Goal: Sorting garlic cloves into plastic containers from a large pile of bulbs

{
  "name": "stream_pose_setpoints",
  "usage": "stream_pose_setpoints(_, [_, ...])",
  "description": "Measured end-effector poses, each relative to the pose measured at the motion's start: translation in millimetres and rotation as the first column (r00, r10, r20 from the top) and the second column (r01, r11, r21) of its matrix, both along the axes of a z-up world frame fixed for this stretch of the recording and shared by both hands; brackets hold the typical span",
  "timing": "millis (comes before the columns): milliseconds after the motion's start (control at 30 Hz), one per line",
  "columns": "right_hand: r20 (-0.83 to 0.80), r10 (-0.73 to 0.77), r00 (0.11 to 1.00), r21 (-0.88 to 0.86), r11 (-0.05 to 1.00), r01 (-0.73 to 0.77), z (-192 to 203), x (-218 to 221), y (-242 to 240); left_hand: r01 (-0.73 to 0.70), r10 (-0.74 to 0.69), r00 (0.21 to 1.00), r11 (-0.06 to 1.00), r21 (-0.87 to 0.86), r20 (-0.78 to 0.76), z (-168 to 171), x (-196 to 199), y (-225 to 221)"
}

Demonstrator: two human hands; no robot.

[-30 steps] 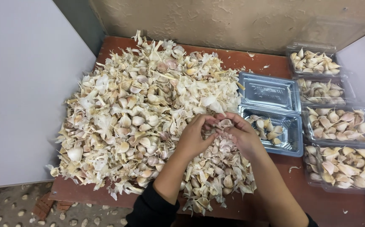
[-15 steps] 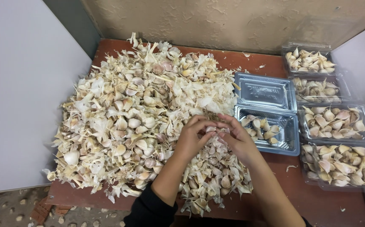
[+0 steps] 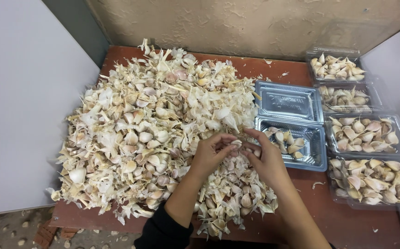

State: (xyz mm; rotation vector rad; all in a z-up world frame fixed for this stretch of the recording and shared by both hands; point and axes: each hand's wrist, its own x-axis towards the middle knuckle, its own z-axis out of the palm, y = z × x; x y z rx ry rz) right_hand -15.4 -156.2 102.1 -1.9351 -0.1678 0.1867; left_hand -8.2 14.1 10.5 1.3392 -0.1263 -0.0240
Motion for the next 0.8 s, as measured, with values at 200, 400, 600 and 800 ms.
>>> stream_pose_setpoints(200, [0.096, 0.004, 0.995, 0.171, 0.985, -0.021, -16, -1, -5, 0.021, -0.022, 1.0, 0.999, 0.034, 0.018, 11, 0, 2])
stream_pose_setpoints(400, [0.278, -0.058, 0.959, -0.016, 0.998, 0.065, -55, 10, -19, -0.139, 0.067, 0.957, 0.96, 0.244, 0.283, -8, 10, 5])
stream_pose_setpoints(600, [0.166, -0.107, 0.98, 0.19, 0.979, 0.074, -65, 3, -12, -0.116, 0.093, 0.985, 0.982, 0.151, 0.148, -11, 7, -2])
stream_pose_setpoints(800, [0.323, -0.124, 0.938, 0.173, 0.982, 0.07, -72, 7, -14, -0.049, 0.053, 0.985, 0.998, -0.027, 0.166, -6, 6, -4])
